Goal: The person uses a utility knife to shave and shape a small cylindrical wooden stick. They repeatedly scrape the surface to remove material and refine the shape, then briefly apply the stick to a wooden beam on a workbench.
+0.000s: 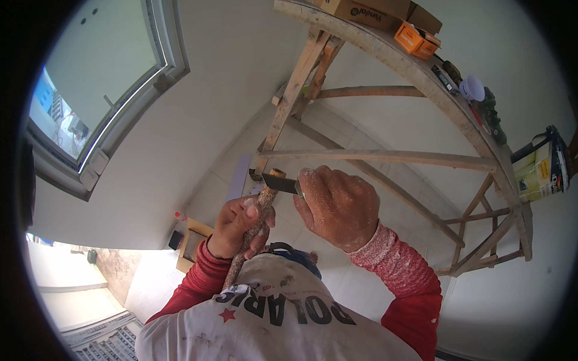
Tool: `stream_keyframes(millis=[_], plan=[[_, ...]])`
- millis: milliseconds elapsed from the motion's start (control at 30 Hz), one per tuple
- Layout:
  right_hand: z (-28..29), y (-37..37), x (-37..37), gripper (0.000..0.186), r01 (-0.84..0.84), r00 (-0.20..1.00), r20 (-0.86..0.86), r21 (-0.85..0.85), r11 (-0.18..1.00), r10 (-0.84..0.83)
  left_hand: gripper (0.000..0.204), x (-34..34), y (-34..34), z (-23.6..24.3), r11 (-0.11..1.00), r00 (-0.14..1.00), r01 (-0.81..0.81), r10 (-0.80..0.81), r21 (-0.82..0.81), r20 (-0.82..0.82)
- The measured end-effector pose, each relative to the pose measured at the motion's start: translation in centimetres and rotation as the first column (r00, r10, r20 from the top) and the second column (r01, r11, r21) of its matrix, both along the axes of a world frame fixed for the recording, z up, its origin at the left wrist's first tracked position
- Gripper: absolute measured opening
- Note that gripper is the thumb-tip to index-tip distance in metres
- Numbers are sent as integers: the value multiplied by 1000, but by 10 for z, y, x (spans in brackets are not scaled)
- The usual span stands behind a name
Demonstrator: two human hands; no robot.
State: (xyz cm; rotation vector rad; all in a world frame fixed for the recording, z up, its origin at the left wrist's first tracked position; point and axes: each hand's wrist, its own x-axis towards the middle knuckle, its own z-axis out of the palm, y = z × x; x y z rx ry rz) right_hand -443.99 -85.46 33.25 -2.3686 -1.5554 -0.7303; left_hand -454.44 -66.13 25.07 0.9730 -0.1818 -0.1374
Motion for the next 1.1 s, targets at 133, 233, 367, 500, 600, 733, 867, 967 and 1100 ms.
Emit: stream_keyframes(millis=[133, 233, 367, 500, 600, 733, 867, 967, 1100], plan=[[1, 1, 0, 30, 11, 999, 34, 5, 1000, -11, 40, -1, 0, 1, 1000, 1000, -7, 7, 11, 4], [0, 3, -4, 28, 89, 996, 28, -39, 995, -88, 38, -2, 0, 2, 998, 1000, -25, 25, 51, 3], [-23, 3, 23, 16, 145, 986, 91, -81, 986, -138, 35, 3, -4, -1, 977, 994, -104, 109, 184, -19], [-61, -62, 134, 16, 724, 669, 94, -306, 618, -737, 36, -6, -12, -1, 990, 996, -33, 45, 138, -82], [-36, -59, 102, 18, 573, 812, 89, 67, 817, -577, 37, -2, -14, -3, 983, 997, -71, 72, 167, -3], [-5, -18, 24, 18, 224, 967, -162, 155, 962, -199, 41, 2, -3, 11, 992, 997, -76, 76, 100, 8], [0, -10, 1, 30, 47, 998, -55, 83, 995, -42, 40, 5, -4, 7, 994, 996, -79, 77, 68, 38], [2, -6, -3, 33, 42, 999, -31, 55, 998, -40, 39, 5, -4, 6, 995, 997, -72, 70, 70, 36], [0, -4, 0, 31, 50, 999, -21, 35, 998, -49, 39, 3, -4, 8, 996, 997, -70, 67, 53, 48]])
